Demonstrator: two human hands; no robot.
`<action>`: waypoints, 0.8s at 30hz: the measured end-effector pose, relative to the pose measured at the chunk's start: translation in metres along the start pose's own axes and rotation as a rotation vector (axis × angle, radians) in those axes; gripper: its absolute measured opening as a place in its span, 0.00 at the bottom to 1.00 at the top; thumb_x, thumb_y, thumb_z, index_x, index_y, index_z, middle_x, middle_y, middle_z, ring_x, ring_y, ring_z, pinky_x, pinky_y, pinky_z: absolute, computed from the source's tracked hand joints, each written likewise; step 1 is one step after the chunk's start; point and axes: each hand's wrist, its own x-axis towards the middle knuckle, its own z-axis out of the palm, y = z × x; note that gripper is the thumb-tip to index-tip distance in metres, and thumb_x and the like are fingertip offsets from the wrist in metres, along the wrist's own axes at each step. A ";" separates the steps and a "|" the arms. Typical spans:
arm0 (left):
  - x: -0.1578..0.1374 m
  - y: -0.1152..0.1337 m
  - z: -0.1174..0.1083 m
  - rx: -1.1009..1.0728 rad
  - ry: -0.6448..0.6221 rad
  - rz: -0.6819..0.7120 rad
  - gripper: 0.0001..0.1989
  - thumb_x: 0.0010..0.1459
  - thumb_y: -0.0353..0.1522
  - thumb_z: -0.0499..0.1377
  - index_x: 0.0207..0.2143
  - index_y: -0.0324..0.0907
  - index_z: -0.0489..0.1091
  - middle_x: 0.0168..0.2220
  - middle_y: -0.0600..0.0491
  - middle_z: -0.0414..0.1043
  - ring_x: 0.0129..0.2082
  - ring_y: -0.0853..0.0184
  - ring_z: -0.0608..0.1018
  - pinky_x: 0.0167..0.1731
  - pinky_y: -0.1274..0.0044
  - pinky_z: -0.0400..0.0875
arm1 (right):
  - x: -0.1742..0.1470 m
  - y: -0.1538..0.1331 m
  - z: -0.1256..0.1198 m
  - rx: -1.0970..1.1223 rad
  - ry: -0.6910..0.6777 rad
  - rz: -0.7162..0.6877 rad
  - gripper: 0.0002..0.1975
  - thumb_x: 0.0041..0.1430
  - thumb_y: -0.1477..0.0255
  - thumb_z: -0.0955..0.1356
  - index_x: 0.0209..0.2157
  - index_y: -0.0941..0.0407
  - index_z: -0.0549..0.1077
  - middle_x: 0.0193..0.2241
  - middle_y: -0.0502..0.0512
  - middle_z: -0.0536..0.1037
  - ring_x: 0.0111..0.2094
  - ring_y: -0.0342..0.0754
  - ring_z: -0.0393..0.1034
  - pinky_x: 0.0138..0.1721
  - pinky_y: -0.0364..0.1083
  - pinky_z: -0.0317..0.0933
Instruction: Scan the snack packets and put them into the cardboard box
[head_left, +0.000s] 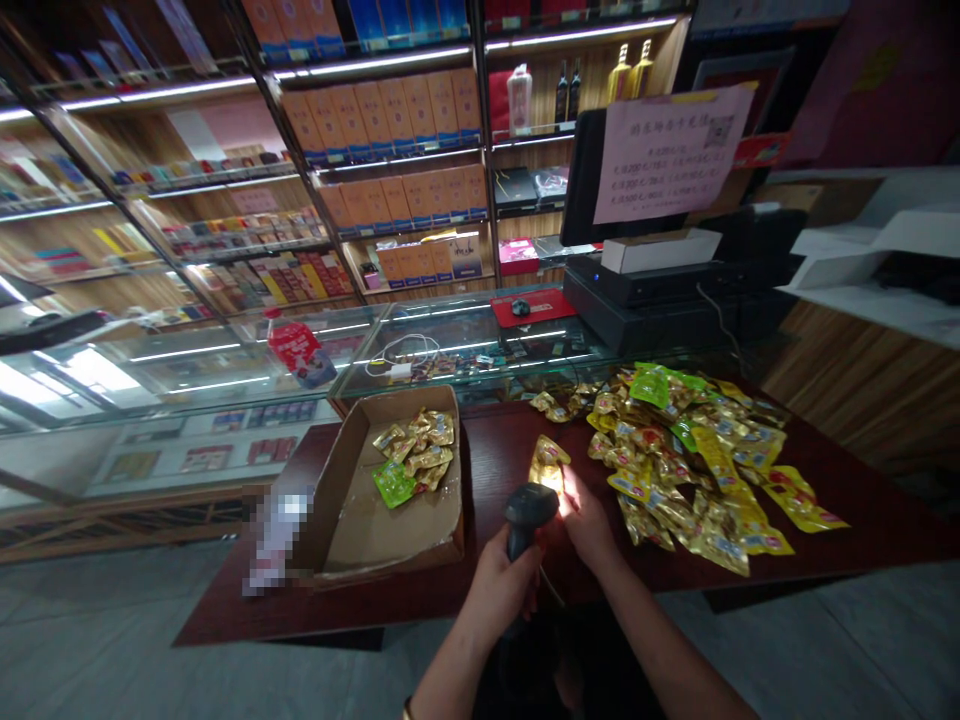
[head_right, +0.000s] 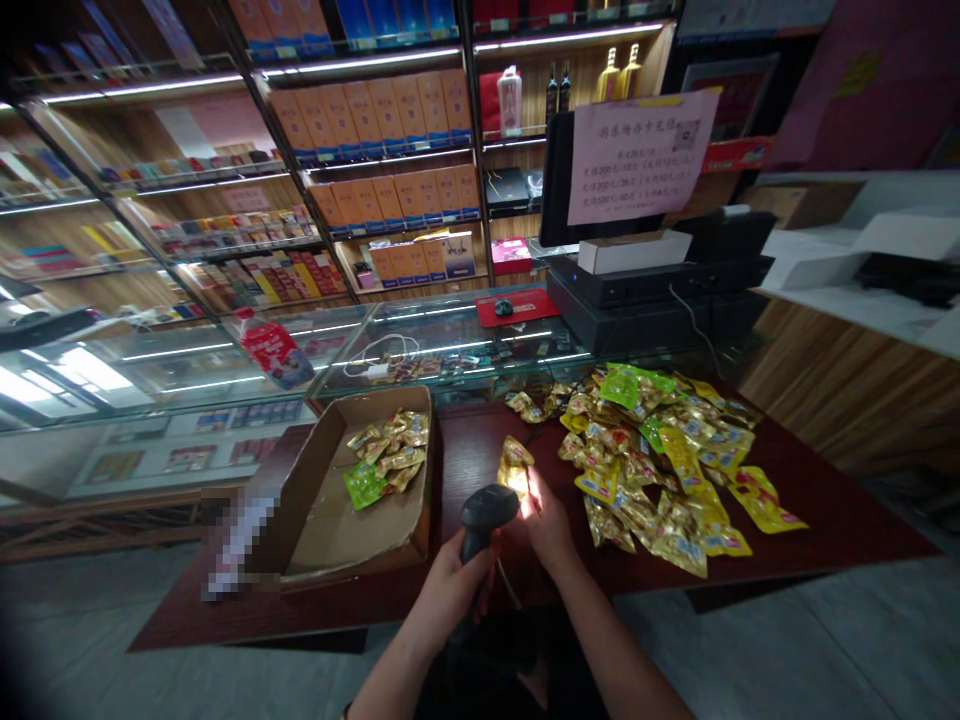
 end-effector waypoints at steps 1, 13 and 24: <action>0.001 -0.001 0.000 0.005 -0.002 0.001 0.18 0.54 0.43 0.63 0.41 0.42 0.66 0.17 0.63 0.66 0.09 0.74 0.65 0.08 0.83 0.58 | 0.000 0.000 0.000 0.007 -0.008 0.000 0.29 0.55 0.66 0.70 0.60 0.47 0.73 0.57 0.55 0.77 0.60 0.60 0.70 0.63 0.59 0.61; -0.003 -0.004 -0.005 0.091 0.068 0.045 0.18 0.56 0.46 0.62 0.36 0.42 0.64 0.17 0.64 0.62 0.10 0.75 0.64 0.08 0.84 0.57 | -0.003 -0.009 0.002 -0.015 -0.014 -0.028 0.30 0.55 0.62 0.72 0.61 0.48 0.72 0.57 0.53 0.78 0.60 0.59 0.70 0.63 0.59 0.59; -0.003 -0.040 -0.029 0.030 0.098 0.015 0.28 0.51 0.52 0.65 0.42 0.40 0.66 0.18 0.63 0.66 0.10 0.75 0.66 0.09 0.84 0.59 | 0.010 -0.055 0.005 0.347 -0.010 0.170 0.31 0.50 0.69 0.72 0.59 0.50 0.73 0.52 0.52 0.81 0.52 0.56 0.76 0.55 0.55 0.68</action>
